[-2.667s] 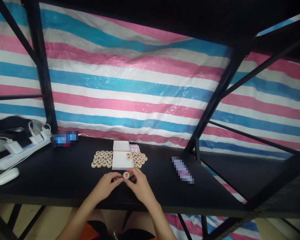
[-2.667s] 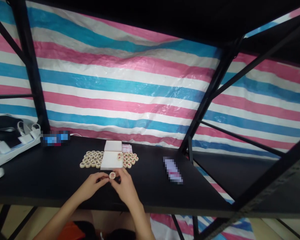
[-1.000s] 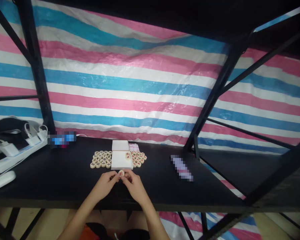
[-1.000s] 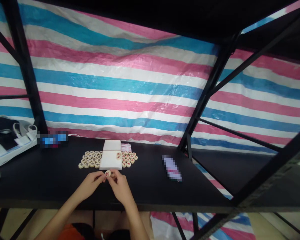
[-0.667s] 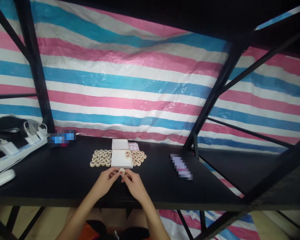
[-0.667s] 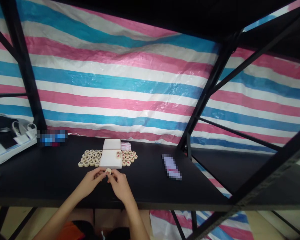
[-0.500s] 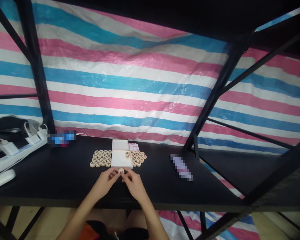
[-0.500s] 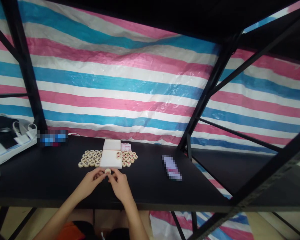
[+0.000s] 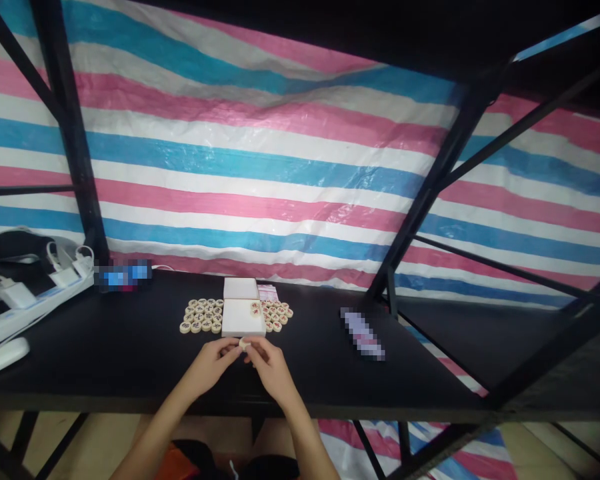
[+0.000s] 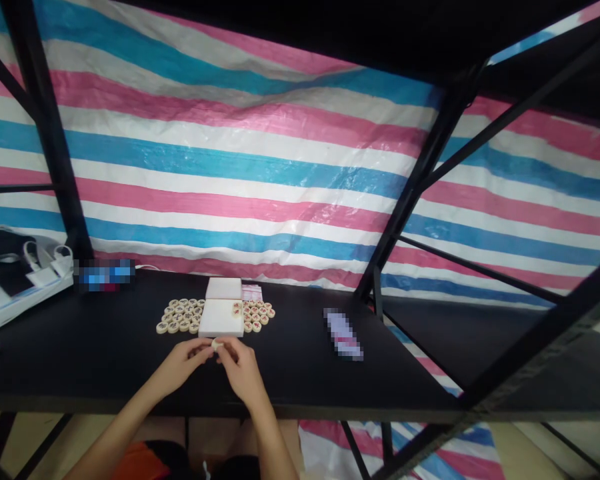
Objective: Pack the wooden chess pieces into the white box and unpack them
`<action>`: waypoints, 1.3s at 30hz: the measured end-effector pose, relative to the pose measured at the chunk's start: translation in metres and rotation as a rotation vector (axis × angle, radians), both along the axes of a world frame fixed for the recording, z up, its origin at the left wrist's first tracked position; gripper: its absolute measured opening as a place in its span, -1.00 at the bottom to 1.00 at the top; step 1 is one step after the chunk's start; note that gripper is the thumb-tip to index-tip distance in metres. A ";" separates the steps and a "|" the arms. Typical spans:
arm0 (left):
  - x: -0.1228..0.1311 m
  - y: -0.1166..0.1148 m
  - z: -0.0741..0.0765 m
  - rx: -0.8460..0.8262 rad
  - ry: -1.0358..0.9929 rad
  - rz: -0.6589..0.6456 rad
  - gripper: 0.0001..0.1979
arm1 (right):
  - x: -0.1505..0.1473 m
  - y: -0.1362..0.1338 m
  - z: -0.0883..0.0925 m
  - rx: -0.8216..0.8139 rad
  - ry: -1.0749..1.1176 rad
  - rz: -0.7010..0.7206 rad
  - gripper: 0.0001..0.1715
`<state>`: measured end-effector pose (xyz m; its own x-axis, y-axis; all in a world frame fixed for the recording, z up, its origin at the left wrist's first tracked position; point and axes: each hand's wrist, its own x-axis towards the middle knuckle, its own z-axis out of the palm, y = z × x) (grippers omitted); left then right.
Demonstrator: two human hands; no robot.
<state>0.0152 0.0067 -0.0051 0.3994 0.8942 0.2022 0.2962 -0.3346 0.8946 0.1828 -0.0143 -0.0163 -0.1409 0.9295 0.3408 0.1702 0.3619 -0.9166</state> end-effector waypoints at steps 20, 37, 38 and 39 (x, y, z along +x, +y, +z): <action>-0.003 0.008 -0.010 0.000 -0.131 0.065 -0.75 | -0.002 0.002 -0.001 0.041 -0.093 -0.030 -0.85; -0.005 0.007 -0.009 -0.044 -0.198 0.090 -0.70 | 0.000 0.004 0.001 -0.026 -0.085 0.101 -0.74; -0.006 0.007 -0.010 -0.044 -0.200 0.086 -0.71 | 0.000 0.004 0.001 -0.024 -0.092 0.105 -0.75; -0.006 0.008 -0.010 -0.045 -0.198 0.082 -0.71 | 0.000 0.004 0.001 -0.023 -0.096 0.102 -0.75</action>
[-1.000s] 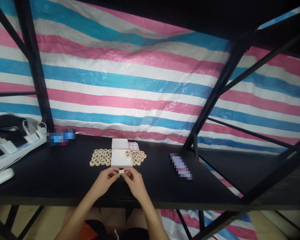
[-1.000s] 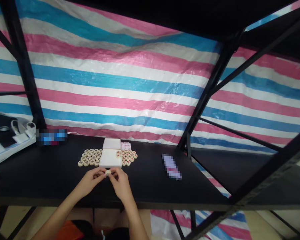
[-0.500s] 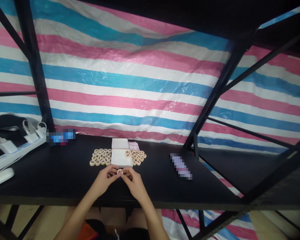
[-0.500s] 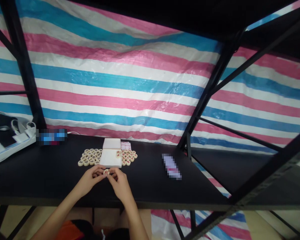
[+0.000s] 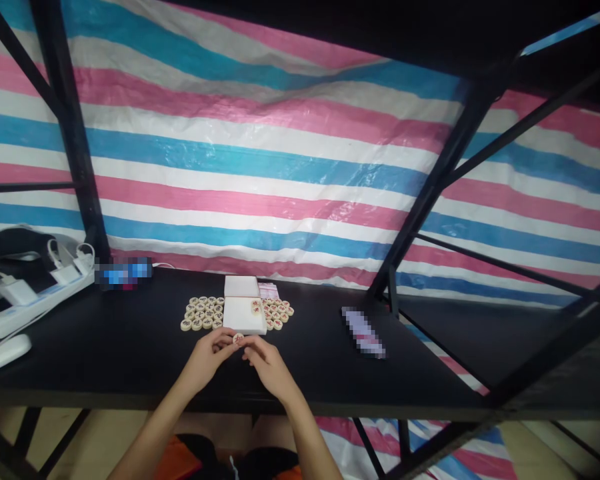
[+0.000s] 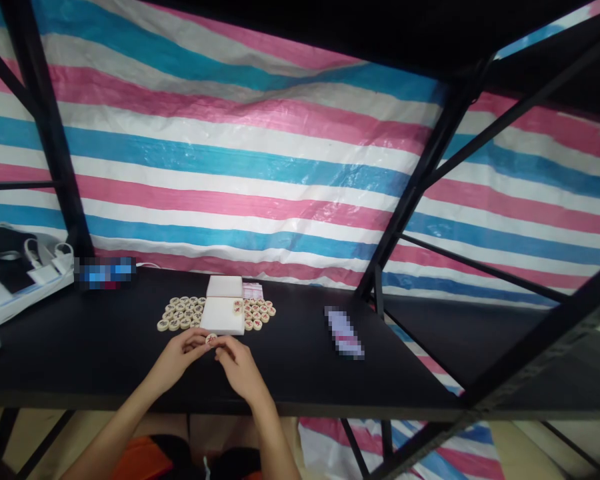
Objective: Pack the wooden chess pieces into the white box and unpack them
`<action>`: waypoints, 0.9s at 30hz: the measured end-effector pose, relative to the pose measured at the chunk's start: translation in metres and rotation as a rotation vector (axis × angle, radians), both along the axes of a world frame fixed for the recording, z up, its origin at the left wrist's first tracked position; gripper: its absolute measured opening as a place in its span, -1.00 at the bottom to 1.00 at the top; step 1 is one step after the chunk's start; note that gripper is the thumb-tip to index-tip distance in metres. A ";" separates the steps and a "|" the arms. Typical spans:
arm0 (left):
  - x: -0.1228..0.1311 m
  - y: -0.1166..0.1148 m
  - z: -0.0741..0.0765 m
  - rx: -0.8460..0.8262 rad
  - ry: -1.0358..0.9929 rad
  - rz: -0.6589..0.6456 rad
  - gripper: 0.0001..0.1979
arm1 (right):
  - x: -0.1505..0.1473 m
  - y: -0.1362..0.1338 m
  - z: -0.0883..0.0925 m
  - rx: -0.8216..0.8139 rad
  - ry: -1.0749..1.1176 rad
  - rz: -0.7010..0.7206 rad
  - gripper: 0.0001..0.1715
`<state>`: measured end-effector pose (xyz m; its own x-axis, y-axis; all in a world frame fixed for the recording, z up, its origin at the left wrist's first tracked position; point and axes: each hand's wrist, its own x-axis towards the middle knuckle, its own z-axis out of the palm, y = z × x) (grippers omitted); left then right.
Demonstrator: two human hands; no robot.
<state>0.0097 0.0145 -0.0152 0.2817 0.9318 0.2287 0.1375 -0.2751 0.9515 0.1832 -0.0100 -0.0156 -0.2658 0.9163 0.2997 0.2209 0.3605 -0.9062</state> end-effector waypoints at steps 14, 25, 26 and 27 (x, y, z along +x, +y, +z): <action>0.006 0.002 -0.017 0.297 0.556 0.168 -0.55 | 0.009 0.026 -0.001 0.143 -0.267 -0.384 -0.56; 0.008 -0.002 -0.010 0.343 0.641 0.168 -0.67 | 0.012 0.043 0.014 0.133 -0.709 -0.310 -0.53; 0.008 -0.002 -0.011 0.345 0.636 0.169 -0.67 | 0.012 0.043 0.014 0.128 -0.743 -0.315 -0.52; 0.008 -0.002 -0.011 0.346 0.632 0.169 -0.67 | 0.012 0.042 0.014 0.126 -0.769 -0.322 -0.51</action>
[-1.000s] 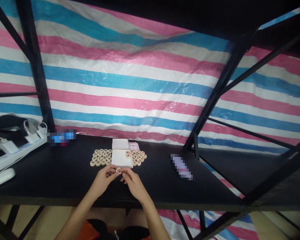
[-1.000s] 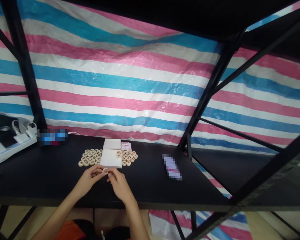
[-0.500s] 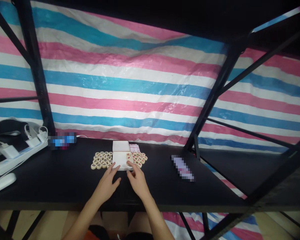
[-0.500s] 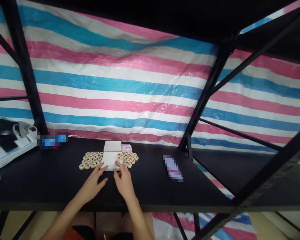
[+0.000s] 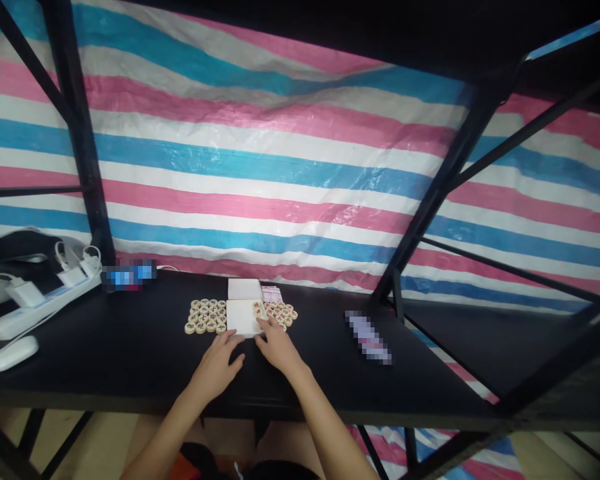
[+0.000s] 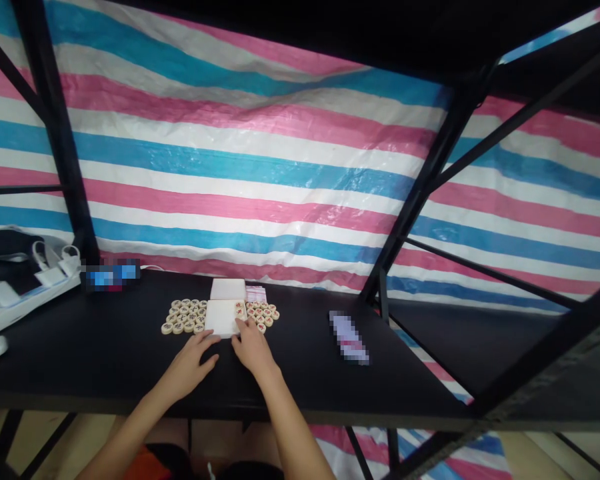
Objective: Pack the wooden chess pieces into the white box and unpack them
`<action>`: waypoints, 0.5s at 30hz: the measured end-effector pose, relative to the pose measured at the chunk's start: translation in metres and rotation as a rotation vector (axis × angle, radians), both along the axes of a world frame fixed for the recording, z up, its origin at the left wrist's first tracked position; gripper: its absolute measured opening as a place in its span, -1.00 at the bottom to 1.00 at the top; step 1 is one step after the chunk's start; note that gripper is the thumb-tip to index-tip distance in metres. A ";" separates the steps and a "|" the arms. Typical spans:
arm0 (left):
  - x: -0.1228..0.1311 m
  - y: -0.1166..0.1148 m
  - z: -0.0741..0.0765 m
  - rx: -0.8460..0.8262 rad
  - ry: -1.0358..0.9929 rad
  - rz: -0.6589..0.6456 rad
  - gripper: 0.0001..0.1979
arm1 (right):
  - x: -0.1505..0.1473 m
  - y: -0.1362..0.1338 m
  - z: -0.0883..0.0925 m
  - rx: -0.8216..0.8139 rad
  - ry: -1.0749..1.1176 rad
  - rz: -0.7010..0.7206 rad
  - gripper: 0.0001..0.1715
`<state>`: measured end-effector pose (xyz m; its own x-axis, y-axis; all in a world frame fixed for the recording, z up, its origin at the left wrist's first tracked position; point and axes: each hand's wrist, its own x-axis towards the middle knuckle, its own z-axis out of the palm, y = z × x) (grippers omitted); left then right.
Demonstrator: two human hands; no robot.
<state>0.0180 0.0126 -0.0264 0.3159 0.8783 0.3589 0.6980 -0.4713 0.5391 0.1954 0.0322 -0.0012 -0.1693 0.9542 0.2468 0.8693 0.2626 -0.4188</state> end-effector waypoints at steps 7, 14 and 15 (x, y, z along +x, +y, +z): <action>-0.001 0.001 -0.002 -0.006 -0.011 -0.021 -0.69 | -0.003 -0.008 -0.002 0.056 -0.110 -0.073 -0.52; -0.001 0.002 -0.002 -0.006 -0.022 -0.027 -0.74 | -0.005 -0.008 -0.009 0.084 -0.157 -0.090 -0.43; -0.001 0.001 -0.001 -0.010 -0.020 -0.027 -0.74 | -0.005 -0.008 -0.009 0.094 -0.150 -0.106 -0.41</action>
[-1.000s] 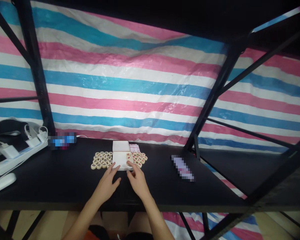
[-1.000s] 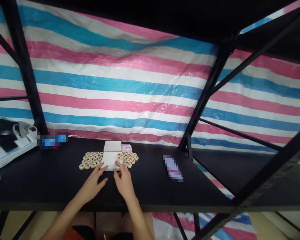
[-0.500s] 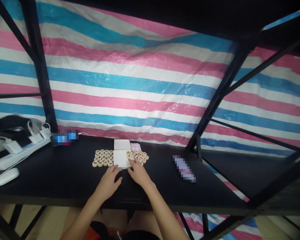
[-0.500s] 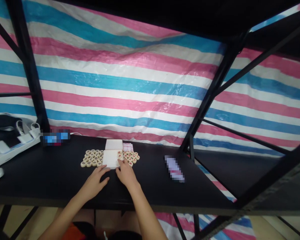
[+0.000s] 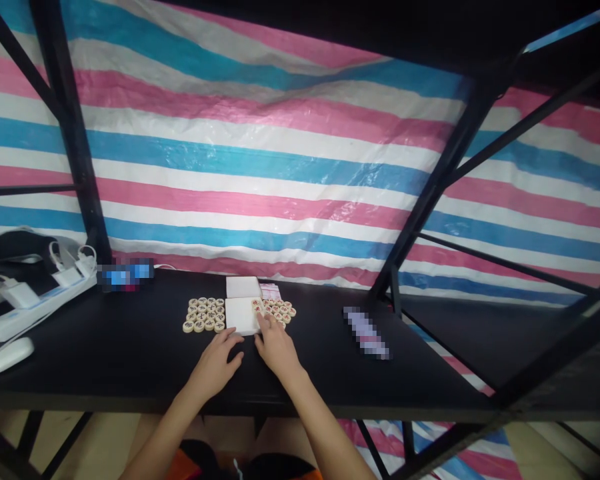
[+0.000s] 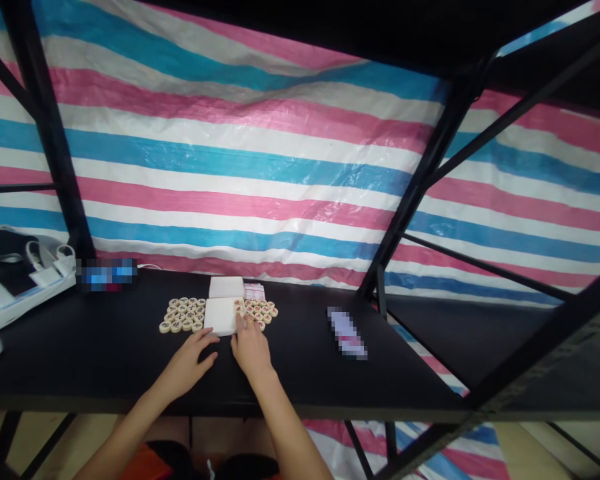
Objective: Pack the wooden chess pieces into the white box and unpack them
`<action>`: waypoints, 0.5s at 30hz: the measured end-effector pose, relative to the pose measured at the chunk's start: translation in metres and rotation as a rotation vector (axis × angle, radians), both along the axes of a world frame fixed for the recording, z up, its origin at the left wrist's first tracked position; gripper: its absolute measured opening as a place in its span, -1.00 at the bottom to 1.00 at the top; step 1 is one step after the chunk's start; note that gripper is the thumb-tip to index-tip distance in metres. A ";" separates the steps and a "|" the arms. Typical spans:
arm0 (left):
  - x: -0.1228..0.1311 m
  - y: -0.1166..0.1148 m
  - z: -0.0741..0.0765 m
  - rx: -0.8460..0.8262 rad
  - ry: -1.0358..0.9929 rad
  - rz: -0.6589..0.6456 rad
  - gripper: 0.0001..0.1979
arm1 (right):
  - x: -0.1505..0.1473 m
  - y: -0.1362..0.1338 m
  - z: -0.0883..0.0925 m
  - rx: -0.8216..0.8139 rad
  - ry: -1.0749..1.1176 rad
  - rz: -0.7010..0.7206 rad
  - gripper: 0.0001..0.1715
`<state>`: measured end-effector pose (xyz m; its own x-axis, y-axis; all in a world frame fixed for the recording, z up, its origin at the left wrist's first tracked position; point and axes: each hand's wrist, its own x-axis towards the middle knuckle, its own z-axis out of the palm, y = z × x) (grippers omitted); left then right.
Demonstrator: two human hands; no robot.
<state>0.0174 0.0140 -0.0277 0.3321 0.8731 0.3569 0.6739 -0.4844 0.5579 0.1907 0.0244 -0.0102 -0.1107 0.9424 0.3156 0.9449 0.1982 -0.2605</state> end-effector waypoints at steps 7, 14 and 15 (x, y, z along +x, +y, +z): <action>0.001 0.000 0.003 -0.022 0.014 0.010 -0.77 | 0.004 0.002 0.001 0.014 0.008 0.069 -0.52; 0.000 -0.001 0.002 -0.020 0.000 0.014 -0.77 | 0.006 -0.002 0.007 -0.019 -0.005 0.079 -0.52; 0.000 -0.001 0.002 -0.021 -0.004 0.011 -0.77 | 0.006 -0.002 0.009 -0.014 -0.004 0.086 -0.51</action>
<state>0.0174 0.0128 -0.0258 0.3214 0.8840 0.3396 0.6768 -0.4652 0.5705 0.1968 0.0227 -0.0015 -0.1923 0.9339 0.3015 0.9255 0.2747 -0.2606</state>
